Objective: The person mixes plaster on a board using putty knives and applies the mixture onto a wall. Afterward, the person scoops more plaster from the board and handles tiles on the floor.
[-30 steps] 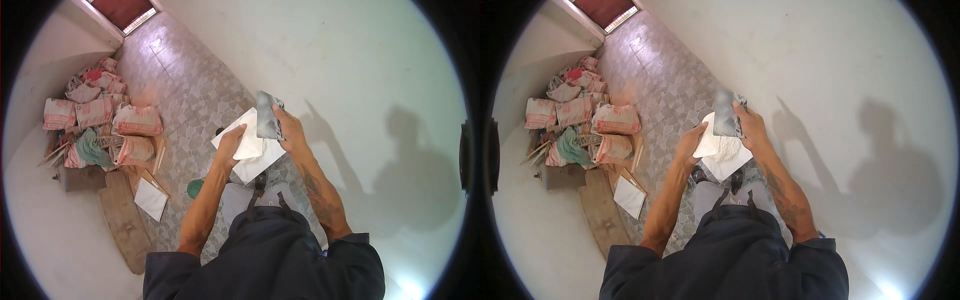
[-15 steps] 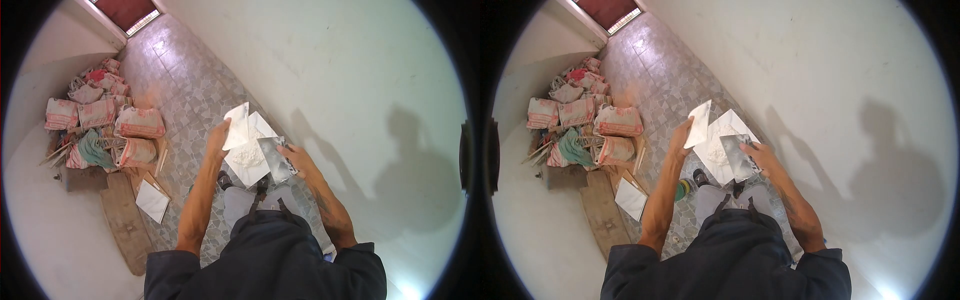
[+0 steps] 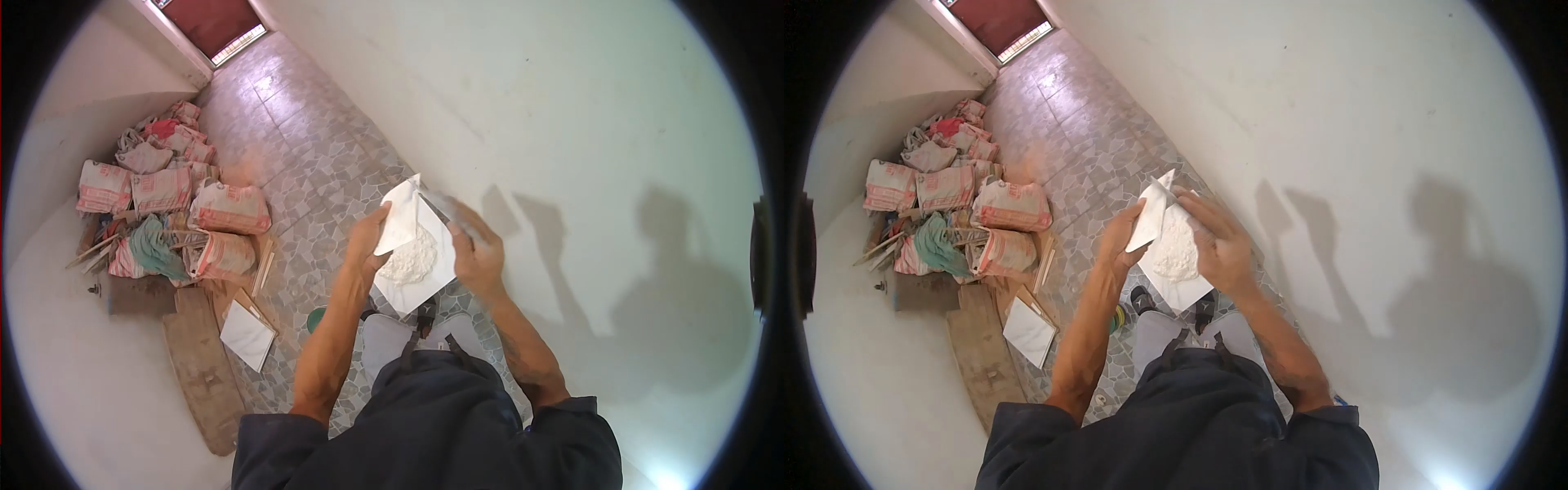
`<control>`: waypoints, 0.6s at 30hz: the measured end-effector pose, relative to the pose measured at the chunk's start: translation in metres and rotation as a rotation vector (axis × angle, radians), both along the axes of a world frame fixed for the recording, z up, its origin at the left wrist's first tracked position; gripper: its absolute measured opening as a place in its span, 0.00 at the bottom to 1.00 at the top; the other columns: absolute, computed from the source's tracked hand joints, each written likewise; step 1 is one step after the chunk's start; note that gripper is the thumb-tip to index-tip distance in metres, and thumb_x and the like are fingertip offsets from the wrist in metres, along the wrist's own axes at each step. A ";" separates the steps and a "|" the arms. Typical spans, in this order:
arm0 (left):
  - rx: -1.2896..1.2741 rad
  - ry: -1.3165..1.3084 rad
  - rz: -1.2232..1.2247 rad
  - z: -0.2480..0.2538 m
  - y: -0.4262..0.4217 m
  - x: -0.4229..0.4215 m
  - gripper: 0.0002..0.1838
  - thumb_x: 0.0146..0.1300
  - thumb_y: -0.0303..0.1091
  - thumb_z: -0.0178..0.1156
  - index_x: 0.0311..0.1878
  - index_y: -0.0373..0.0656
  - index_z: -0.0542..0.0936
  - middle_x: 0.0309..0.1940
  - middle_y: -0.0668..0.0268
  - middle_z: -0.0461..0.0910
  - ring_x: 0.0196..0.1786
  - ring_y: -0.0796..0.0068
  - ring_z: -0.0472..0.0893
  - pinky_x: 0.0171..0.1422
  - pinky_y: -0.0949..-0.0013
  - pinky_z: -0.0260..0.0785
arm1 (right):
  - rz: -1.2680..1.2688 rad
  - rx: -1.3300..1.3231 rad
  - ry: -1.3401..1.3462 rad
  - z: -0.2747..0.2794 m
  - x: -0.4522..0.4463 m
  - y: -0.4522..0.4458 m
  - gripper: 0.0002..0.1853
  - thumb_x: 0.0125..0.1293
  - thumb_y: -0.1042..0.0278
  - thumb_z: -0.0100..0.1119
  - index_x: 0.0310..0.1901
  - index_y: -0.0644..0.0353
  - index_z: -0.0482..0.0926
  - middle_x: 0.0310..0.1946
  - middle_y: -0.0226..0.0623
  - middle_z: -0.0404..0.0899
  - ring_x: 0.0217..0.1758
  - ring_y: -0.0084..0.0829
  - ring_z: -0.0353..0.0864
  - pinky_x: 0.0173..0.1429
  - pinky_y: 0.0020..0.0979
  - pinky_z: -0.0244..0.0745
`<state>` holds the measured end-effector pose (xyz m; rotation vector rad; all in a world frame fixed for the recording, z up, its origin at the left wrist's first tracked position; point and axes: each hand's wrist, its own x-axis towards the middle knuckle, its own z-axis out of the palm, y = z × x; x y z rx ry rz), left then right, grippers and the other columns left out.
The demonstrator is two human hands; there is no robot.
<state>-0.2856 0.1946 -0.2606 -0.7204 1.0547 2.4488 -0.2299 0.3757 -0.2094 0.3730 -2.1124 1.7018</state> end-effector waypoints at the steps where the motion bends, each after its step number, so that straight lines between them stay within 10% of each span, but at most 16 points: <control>1: -0.011 0.011 -0.004 0.020 0.007 0.007 0.16 0.73 0.35 0.51 0.51 0.30 0.75 0.37 0.57 0.83 0.36 0.67 0.84 0.39 0.65 0.80 | 0.154 -0.038 0.106 -0.004 -0.001 -0.002 0.18 0.68 0.68 0.57 0.58 0.65 0.77 0.59 0.49 0.77 0.61 0.41 0.79 0.61 0.35 0.74; 4: 0.251 0.181 -0.121 -0.007 0.001 0.005 0.15 0.74 0.35 0.50 0.51 0.30 0.76 0.38 0.56 0.82 0.39 0.67 0.84 0.43 0.63 0.80 | 0.270 0.208 0.511 -0.027 -0.010 -0.003 0.25 0.55 0.78 0.63 0.58 0.65 0.76 0.59 0.49 0.77 0.62 0.50 0.77 0.67 0.44 0.72; 6: -0.131 0.161 -0.152 -0.006 0.005 0.007 0.15 0.74 0.35 0.50 0.50 0.31 0.76 0.37 0.57 0.83 0.37 0.68 0.84 0.42 0.65 0.80 | 0.264 0.268 0.475 -0.037 -0.004 0.004 0.26 0.54 0.82 0.62 0.57 0.64 0.76 0.58 0.49 0.77 0.62 0.49 0.77 0.67 0.44 0.73; 9: 0.004 0.038 -0.115 -0.027 -0.022 0.003 0.16 0.73 0.35 0.52 0.52 0.30 0.75 0.38 0.57 0.83 0.35 0.68 0.84 0.39 0.65 0.80 | 0.302 0.431 0.356 -0.072 0.003 0.030 0.27 0.52 0.85 0.60 0.57 0.64 0.76 0.58 0.48 0.77 0.62 0.46 0.78 0.67 0.41 0.74; 11: -0.057 0.046 -0.046 -0.009 -0.026 0.003 0.15 0.72 0.40 0.54 0.47 0.34 0.78 0.26 0.64 0.82 0.18 0.74 0.79 0.20 0.71 0.74 | 0.304 0.435 0.242 -0.110 0.009 0.049 0.29 0.50 0.87 0.58 0.58 0.64 0.76 0.58 0.46 0.78 0.62 0.41 0.78 0.66 0.36 0.74; 14: -0.046 0.000 0.028 0.007 -0.027 -0.003 0.16 0.72 0.39 0.54 0.48 0.32 0.77 0.28 0.61 0.83 0.21 0.74 0.82 0.23 0.71 0.76 | 0.152 0.264 -0.056 -0.078 0.020 0.057 0.30 0.49 0.86 0.59 0.59 0.64 0.75 0.59 0.47 0.77 0.63 0.43 0.77 0.67 0.37 0.73; 18: -0.034 0.023 -0.036 0.008 -0.014 -0.001 0.14 0.73 0.35 0.53 0.48 0.31 0.77 0.33 0.58 0.84 0.29 0.73 0.84 0.30 0.71 0.78 | 0.227 0.171 0.285 -0.028 0.002 0.035 0.32 0.49 0.84 0.64 0.60 0.64 0.74 0.62 0.47 0.74 0.65 0.46 0.74 0.68 0.41 0.72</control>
